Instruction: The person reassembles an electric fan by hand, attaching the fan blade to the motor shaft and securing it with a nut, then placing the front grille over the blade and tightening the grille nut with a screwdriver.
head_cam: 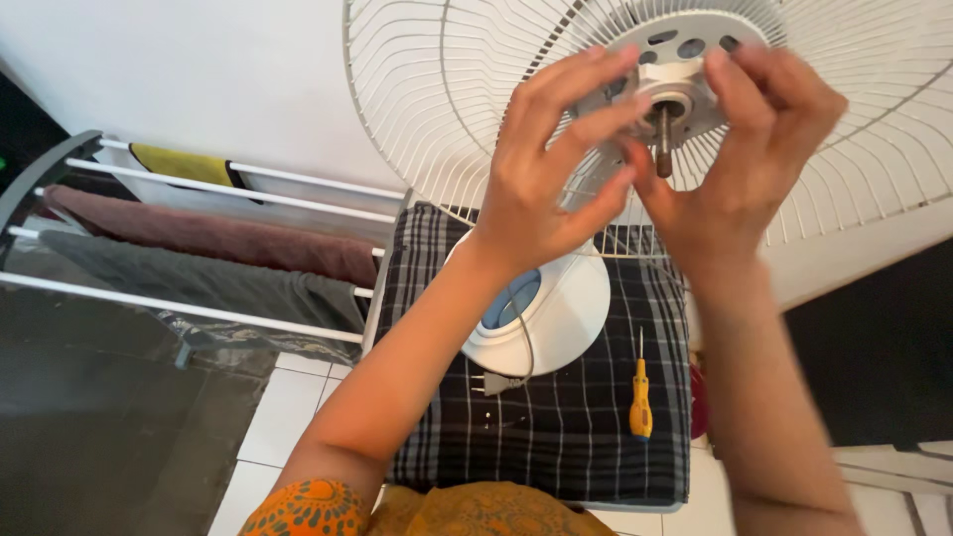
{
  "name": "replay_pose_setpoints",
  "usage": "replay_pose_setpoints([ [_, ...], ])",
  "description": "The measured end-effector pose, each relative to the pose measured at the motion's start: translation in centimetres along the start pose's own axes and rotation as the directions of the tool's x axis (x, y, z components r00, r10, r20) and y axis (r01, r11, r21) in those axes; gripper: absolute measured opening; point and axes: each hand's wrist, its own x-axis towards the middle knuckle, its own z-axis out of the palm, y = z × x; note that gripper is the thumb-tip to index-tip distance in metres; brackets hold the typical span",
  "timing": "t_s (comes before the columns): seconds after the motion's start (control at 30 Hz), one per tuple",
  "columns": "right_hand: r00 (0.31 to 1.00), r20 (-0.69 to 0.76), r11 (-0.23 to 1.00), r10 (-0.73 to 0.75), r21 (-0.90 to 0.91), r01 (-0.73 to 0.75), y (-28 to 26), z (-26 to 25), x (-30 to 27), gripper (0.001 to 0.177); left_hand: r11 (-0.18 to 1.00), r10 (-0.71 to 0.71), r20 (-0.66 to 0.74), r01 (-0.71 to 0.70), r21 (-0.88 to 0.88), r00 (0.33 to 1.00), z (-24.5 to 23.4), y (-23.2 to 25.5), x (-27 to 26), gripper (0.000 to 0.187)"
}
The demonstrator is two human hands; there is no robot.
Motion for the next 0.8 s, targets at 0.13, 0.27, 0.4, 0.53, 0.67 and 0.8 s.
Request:
replay_pose_setpoints([
  [0.13, 0.949, 0.235, 0.966, -0.212, -0.097, 0.240, 2.1, -2.0, 1.4, 0.052, 0.990, 0.019, -0.009, -0.017, 0.141, 1.000, 1.4, 0.4, -0.1, 0.030],
  [0.27, 0.963, 0.149, 0.975, -0.224, 0.027, 0.222, 4.0, -1.2, 0.7, 0.048, 0.985, 0.031, -0.073, -0.018, 0.174, 0.997, 3.0, 0.3, 0.0, 0.021],
  [0.4, 0.992, -0.126, 0.996, -0.018, 0.089, 0.029, 2.5, 2.0, -0.8, 0.046, 0.980, 0.044, -0.073, -0.029, 0.194, 0.996, 3.0, 0.1, 0.0, 0.025],
  [0.53, 0.819, -0.342, 0.888, 0.460, 0.195, -0.418, -2.2, 5.8, -1.9, 0.042, 0.986, 0.027, -0.077, -0.014, 0.165, 0.997, 3.2, 0.0, -0.1, 0.026],
  [0.67, 0.846, -0.286, 0.893, 0.450, 0.150, -0.425, -3.2, 5.4, -2.6, 0.047, 0.971, 0.061, -0.031, -0.052, 0.232, 0.998, 2.7, -0.4, 0.2, 0.026],
  [0.8, 0.995, -0.095, 0.995, 0.037, 0.093, -0.028, 1.0, 2.1, -1.4, 0.054, 0.962, 0.136, 0.020, -0.136, 0.237, 0.991, 2.1, -1.0, 1.1, 0.027],
])
